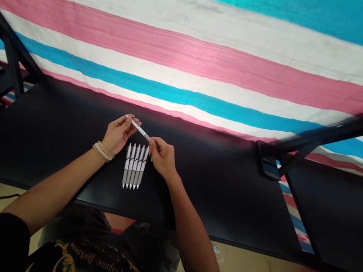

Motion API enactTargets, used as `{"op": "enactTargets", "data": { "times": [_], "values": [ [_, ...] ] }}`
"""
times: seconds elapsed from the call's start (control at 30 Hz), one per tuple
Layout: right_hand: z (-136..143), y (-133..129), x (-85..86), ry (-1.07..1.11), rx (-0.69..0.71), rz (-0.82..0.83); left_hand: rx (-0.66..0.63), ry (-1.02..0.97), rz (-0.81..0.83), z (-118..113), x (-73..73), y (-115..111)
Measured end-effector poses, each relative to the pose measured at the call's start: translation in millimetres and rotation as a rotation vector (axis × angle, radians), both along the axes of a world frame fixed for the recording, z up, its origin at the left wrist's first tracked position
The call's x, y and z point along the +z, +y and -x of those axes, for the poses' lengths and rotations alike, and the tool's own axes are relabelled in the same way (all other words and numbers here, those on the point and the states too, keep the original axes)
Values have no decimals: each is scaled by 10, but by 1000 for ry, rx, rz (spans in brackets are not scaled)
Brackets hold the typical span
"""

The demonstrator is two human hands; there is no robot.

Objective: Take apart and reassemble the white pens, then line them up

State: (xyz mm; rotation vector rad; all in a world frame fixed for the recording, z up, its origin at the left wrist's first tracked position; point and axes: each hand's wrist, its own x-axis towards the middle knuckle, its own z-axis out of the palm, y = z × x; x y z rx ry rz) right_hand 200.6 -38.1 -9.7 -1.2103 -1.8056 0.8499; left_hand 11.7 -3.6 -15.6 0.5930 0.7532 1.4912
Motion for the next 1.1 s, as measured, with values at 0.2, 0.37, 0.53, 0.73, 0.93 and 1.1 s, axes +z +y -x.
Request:
{"op": "enactTargets", "data": {
  "times": [0.2,0.37,0.53,0.73,0.93,1.1],
  "values": [
    [21,-8,19,80,-21,5,-70,-313,43,109,150,12],
    [11,-5,3,26,-50,-26,-91,-479,118,274,203,0],
    [22,-10,-8,6,-43,-35,-114,-520,141,312,218,-20],
    [13,-20,-1,-2,-52,-46,-83,-464,140,265,251,-56],
    [14,-26,-9,-35,-61,-59,-79,-413,167,276,257,-61],
    [20,-20,-3,-59,-58,-83,-70,-423,148,270,262,-59]
  ]
}}
